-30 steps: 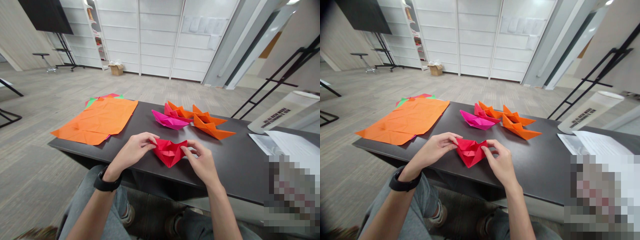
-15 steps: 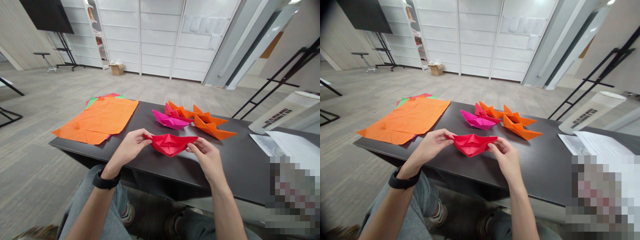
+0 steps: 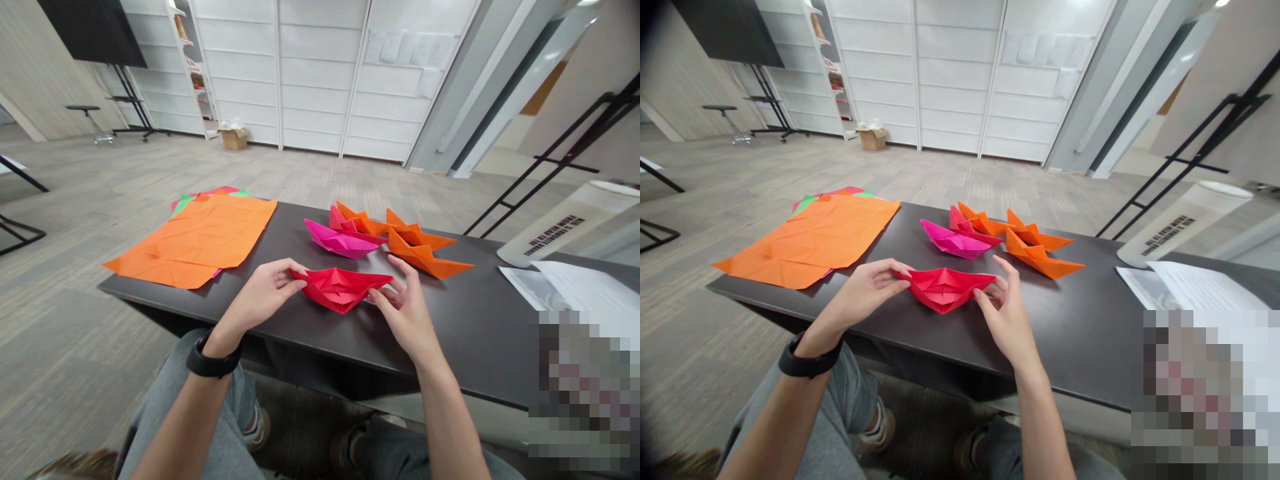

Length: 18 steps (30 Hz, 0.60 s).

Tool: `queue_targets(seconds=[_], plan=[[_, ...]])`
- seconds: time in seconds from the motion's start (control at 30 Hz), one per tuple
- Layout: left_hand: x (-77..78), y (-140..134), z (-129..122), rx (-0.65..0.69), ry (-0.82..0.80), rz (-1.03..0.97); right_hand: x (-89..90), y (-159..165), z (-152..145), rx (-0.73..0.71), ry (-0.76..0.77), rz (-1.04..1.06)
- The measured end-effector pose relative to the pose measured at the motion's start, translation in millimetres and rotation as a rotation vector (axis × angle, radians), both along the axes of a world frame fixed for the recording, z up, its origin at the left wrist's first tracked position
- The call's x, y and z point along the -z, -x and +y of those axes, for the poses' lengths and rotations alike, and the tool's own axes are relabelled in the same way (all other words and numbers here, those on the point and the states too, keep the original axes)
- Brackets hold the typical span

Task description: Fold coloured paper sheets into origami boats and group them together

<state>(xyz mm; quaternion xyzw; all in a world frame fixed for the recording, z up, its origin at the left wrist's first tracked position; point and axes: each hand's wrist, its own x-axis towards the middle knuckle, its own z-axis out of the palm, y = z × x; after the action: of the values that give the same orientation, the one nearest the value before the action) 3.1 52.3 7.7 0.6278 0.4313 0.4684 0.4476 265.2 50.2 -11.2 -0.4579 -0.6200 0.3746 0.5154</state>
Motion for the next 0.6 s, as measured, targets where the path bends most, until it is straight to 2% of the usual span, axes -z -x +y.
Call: queue_targets(seconds=[0.07, 0.17, 0.23, 0.33, 0.43, 0.6], plan=[[-0.5, -1.6, -2.0, 0.033, -0.017, 0.037, -5.7, 2.2, -5.6, -0.035, -0.17, -0.214], [-1.5, -3.8, -5.3, 0.059, -0.062, 0.099, -22.7, 7.1, -18.2, 0.004, -0.443, -0.513], [-3.8, -4.9, -8.1, 0.08, -0.098, 0.147, -34.2, 10.4, -26.7, 0.014, -0.551, -0.672], [-10.1, -6.1, -13.2, 0.126, -0.194, 0.277, -43.0, 14.0, -34.3, -0.077, -0.574, -0.887], [-16.1, -6.8, -17.3, 0.173, -0.304, 0.41, -41.3, 14.4, -33.8, -0.131, -0.536, -0.969], [-17.0, -10.1, -19.0, 0.226, -0.33, 0.478, -35.6, 11.6, -26.3, 0.011, -0.522, -0.913]])
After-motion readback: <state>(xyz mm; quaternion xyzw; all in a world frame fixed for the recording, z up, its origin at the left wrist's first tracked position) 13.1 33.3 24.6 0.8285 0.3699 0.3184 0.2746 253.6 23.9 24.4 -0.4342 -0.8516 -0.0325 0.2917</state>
